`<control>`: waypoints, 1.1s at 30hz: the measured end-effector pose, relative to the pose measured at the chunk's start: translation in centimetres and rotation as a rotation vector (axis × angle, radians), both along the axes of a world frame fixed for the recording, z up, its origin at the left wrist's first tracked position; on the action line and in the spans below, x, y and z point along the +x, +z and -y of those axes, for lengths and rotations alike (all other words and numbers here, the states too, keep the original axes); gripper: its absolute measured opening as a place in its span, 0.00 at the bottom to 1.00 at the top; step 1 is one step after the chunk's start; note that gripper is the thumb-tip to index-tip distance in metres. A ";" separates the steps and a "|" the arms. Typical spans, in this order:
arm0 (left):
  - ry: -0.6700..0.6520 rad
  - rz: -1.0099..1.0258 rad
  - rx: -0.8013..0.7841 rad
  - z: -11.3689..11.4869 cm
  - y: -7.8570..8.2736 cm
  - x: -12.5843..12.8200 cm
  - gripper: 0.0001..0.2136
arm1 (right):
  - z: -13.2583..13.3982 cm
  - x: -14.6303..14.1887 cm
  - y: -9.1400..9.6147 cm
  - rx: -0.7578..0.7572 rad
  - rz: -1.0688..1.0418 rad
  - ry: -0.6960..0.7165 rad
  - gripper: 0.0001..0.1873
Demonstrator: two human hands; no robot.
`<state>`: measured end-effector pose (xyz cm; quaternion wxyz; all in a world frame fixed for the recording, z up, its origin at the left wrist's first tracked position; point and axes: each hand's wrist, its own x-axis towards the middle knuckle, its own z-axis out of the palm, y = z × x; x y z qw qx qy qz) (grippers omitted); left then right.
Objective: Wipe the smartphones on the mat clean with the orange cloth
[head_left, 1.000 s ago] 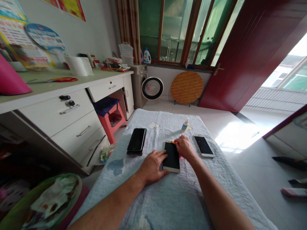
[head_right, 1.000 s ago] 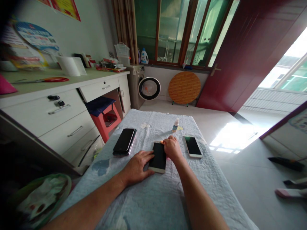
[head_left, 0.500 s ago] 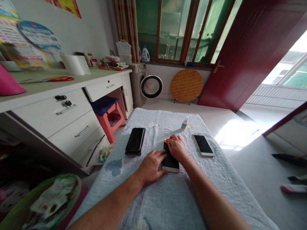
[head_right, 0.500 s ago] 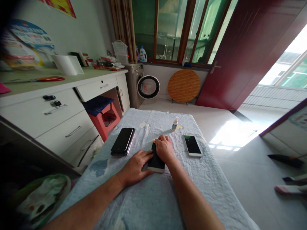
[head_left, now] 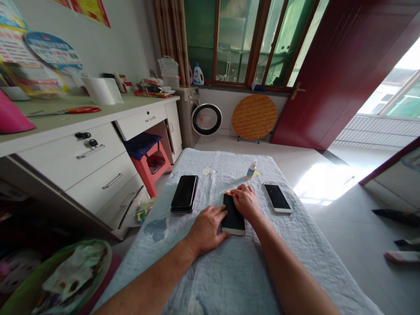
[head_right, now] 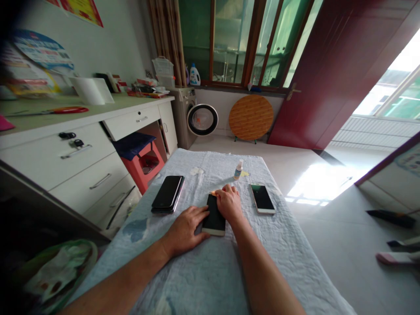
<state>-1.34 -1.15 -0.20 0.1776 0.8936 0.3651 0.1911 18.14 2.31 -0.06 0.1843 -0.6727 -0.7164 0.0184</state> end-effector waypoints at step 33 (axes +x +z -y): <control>-0.044 0.072 -0.016 0.0 0.2 -0.1 0.29 | 2.1 0.1 2.4 -0.201 -0.269 0.276 0.08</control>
